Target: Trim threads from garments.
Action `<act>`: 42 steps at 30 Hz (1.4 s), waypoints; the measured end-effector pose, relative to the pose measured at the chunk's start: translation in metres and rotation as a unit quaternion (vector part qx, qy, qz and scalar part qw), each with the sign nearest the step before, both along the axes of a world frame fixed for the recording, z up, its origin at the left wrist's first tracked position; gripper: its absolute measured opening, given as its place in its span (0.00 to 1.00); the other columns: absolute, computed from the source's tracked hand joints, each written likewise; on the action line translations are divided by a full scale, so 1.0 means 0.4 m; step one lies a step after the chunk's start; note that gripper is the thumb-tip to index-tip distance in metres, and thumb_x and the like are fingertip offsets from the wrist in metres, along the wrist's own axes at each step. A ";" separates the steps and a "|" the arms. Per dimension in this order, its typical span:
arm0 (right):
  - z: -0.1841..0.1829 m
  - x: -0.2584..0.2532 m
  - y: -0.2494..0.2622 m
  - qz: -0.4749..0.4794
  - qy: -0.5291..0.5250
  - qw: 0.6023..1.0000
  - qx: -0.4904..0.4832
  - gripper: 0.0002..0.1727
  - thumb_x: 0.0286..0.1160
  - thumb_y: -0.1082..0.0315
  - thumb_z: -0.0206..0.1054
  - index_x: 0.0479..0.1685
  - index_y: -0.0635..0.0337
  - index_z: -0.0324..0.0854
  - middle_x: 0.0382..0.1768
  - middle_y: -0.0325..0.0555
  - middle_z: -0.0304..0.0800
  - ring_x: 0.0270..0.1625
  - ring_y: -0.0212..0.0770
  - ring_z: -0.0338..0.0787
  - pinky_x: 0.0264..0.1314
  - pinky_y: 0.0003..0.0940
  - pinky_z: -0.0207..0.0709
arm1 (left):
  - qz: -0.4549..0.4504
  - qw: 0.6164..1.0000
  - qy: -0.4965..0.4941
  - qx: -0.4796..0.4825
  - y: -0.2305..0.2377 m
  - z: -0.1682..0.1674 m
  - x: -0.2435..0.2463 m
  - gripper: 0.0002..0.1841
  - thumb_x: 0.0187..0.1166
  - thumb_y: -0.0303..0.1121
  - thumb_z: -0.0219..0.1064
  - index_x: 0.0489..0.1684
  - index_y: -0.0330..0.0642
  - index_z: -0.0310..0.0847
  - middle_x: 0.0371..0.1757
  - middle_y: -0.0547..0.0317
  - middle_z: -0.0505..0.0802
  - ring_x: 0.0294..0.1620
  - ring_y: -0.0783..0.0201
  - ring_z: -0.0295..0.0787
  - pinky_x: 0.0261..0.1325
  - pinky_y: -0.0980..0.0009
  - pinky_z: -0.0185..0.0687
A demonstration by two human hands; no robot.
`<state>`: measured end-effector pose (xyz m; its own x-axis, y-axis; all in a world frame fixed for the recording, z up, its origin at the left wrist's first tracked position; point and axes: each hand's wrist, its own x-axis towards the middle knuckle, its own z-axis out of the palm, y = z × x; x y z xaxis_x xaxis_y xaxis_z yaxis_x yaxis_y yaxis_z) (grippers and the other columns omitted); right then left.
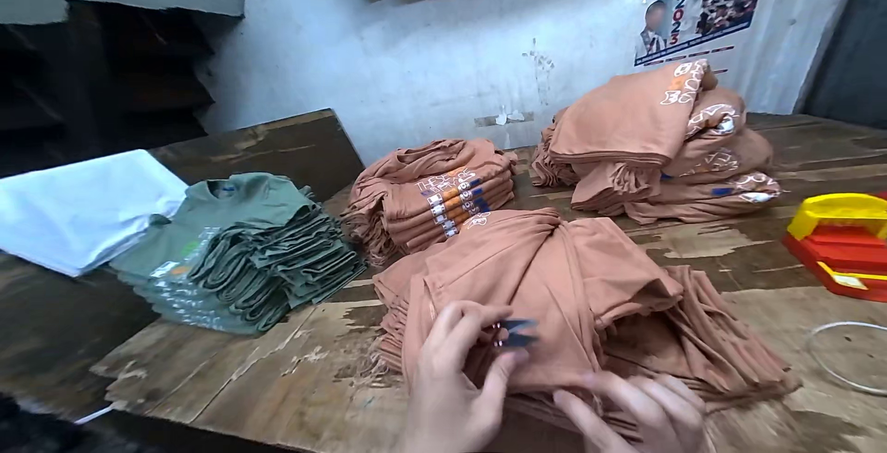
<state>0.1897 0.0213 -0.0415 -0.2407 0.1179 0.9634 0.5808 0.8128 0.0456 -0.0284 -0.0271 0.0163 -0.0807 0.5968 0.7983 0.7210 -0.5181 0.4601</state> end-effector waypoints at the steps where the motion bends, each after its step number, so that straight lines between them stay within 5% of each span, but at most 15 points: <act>1: 0.003 0.021 -0.007 0.015 0.000 1.000 -0.011 0.08 0.78 0.58 0.68 0.50 0.32 0.88 0.55 0.30 0.81 0.62 0.34 0.74 0.75 0.36 0.56 | -0.011 1.000 0.029 0.001 -0.007 -0.002 -0.003 0.20 0.70 0.47 0.79 0.57 0.51 0.92 0.51 0.63 0.91 0.52 0.73 0.88 0.55 0.74 0.89; 4: -0.010 0.071 -0.023 0.029 -0.028 0.997 -0.070 0.04 0.78 0.56 0.67 0.44 0.35 0.86 0.53 0.28 0.84 0.63 0.34 0.76 0.77 0.36 0.58 | -0.003 0.986 0.167 0.021 -0.007 -0.031 -0.005 0.18 0.70 0.48 0.76 0.58 0.60 0.90 0.44 0.63 0.88 0.48 0.66 0.84 0.52 0.65 0.80; 6: -0.021 0.084 -0.029 0.005 -0.052 0.993 -0.109 0.08 0.76 0.49 0.65 0.36 0.37 0.86 0.50 0.31 0.88 0.62 0.37 0.79 0.76 0.41 0.59 | 0.014 0.975 0.216 0.053 0.009 -0.059 -0.008 0.09 0.69 0.39 0.71 0.45 0.61 0.91 0.36 0.66 0.86 0.41 0.66 0.82 0.46 0.65 0.74; 10: -0.017 0.039 -0.049 0.007 0.060 0.991 -0.122 0.24 0.68 0.36 0.72 0.45 0.45 0.81 0.46 0.38 0.88 0.57 0.38 0.86 0.70 0.39 0.72 | -0.068 0.990 0.112 0.043 0.004 -0.047 -0.026 0.04 0.73 0.35 0.74 0.38 0.58 0.93 0.40 0.70 0.91 0.46 0.72 0.86 0.52 0.72 0.82; 12: 0.020 -0.013 -0.061 0.037 0.114 0.982 -0.148 0.26 0.66 0.43 0.79 0.54 0.46 0.79 0.51 0.39 0.82 0.60 0.36 0.83 0.68 0.33 0.75 | -0.120 0.990 0.071 0.030 0.001 -0.027 -0.036 0.03 0.75 0.32 0.74 0.38 0.53 0.93 0.48 0.68 0.95 0.53 0.70 0.90 0.58 0.70 0.88; 14: 0.058 -0.056 -0.051 0.113 0.149 0.965 -0.182 0.10 0.67 0.66 0.77 0.46 0.52 0.86 0.49 0.40 0.89 0.58 0.33 0.88 0.64 0.27 0.83 | -0.142 0.989 0.049 0.019 0.005 -0.012 -0.042 0.06 0.76 0.29 0.70 0.40 0.51 0.92 0.45 0.70 0.96 0.47 0.72 0.90 0.53 0.71 0.86; 16: 0.090 -0.085 -0.020 0.245 0.221 0.911 -0.246 0.07 0.74 0.79 0.70 0.44 0.60 0.90 0.45 0.40 0.95 0.50 0.30 0.94 0.54 0.25 0.91 | -0.136 0.991 0.018 -0.003 0.014 0.005 -0.043 0.08 0.76 0.26 0.67 0.42 0.49 0.92 0.40 0.71 0.95 0.40 0.74 0.89 0.46 0.75 0.86; 19: 0.108 -0.093 0.017 0.322 0.251 0.858 -0.311 0.10 0.82 0.71 0.66 0.57 0.61 0.81 0.47 0.36 0.90 0.47 0.27 0.89 0.48 0.23 0.86 | -0.129 0.989 -0.049 -0.053 0.031 0.029 -0.040 0.08 0.80 0.27 0.68 0.49 0.45 0.93 0.41 0.68 0.96 0.38 0.77 0.91 0.42 0.79 0.89; 21: 0.101 -0.069 0.012 0.240 0.149 0.921 -0.268 0.21 0.73 0.57 0.78 0.62 0.56 0.85 0.56 0.41 0.86 0.58 0.29 0.86 0.60 0.24 0.84 | -0.116 0.987 -0.077 -0.078 0.039 0.042 -0.037 0.11 0.79 0.29 0.69 0.55 0.45 0.91 0.37 0.69 0.95 0.32 0.77 0.89 0.36 0.80 0.86; 23: 0.077 -0.028 -0.013 0.116 0.093 0.973 -0.174 0.10 0.76 0.63 0.75 0.52 0.50 0.94 0.48 0.43 0.93 0.54 0.34 0.88 0.63 0.32 0.78 | -0.116 0.984 -0.095 -0.094 0.027 0.042 -0.035 0.17 0.73 0.29 0.74 0.61 0.45 0.89 0.35 0.69 0.95 0.30 0.75 0.88 0.32 0.79 0.85; 26: 0.050 0.039 -0.053 0.116 0.128 0.968 -0.182 0.05 0.78 0.71 0.71 0.41 0.57 0.94 0.37 0.41 0.94 0.46 0.32 0.90 0.57 0.27 0.83 | -0.105 0.989 -0.058 -0.088 -0.017 0.039 -0.024 0.27 0.62 0.38 0.84 0.65 0.46 0.88 0.45 0.67 0.92 0.42 0.73 0.88 0.44 0.75 0.88; 28: 0.046 0.058 -0.087 0.195 0.151 0.934 -0.260 0.04 0.78 0.74 0.72 0.40 0.63 0.92 0.41 0.44 0.95 0.47 0.32 0.93 0.54 0.27 0.89 | -0.062 0.997 0.022 -0.027 -0.049 0.033 0.000 0.21 0.68 0.48 0.82 0.58 0.53 0.92 0.50 0.68 0.94 0.54 0.70 0.87 0.59 0.67 0.84; 32: 0.045 0.042 -0.116 0.280 0.178 0.895 -0.300 0.04 0.77 0.75 0.73 0.43 0.63 0.92 0.44 0.43 0.94 0.47 0.30 0.94 0.51 0.27 0.91 | 0.047 0.974 0.172 0.141 -0.047 -0.006 0.071 0.10 0.78 0.37 0.72 0.53 0.64 0.92 0.47 0.70 0.93 0.55 0.65 0.83 0.66 0.62 0.70; 38: 0.029 0.006 -0.107 0.249 0.172 0.918 -0.255 0.04 0.75 0.73 0.75 0.43 0.61 0.93 0.43 0.44 0.95 0.50 0.32 0.93 0.55 0.27 0.88 | 0.067 0.945 0.252 0.196 -0.011 -0.031 0.084 0.09 0.80 0.34 0.68 0.52 0.58 0.92 0.45 0.68 0.92 0.47 0.65 0.80 0.58 0.66 0.68; 42: 0.021 0.019 -0.096 0.318 0.195 0.879 -0.296 0.05 0.76 0.75 0.73 0.46 0.61 0.92 0.46 0.41 0.95 0.48 0.30 0.94 0.51 0.26 0.92 | 0.086 0.960 0.215 0.158 -0.019 -0.024 0.075 0.08 0.80 0.38 0.70 0.50 0.60 0.91 0.43 0.68 0.92 0.46 0.64 0.81 0.57 0.63 0.68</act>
<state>0.1975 -0.0170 -0.0329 -0.1052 0.5876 0.8023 -0.1229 0.7929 -0.5968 0.0017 -0.0346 0.0066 0.2217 0.3276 0.9184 0.8962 -0.4396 -0.0595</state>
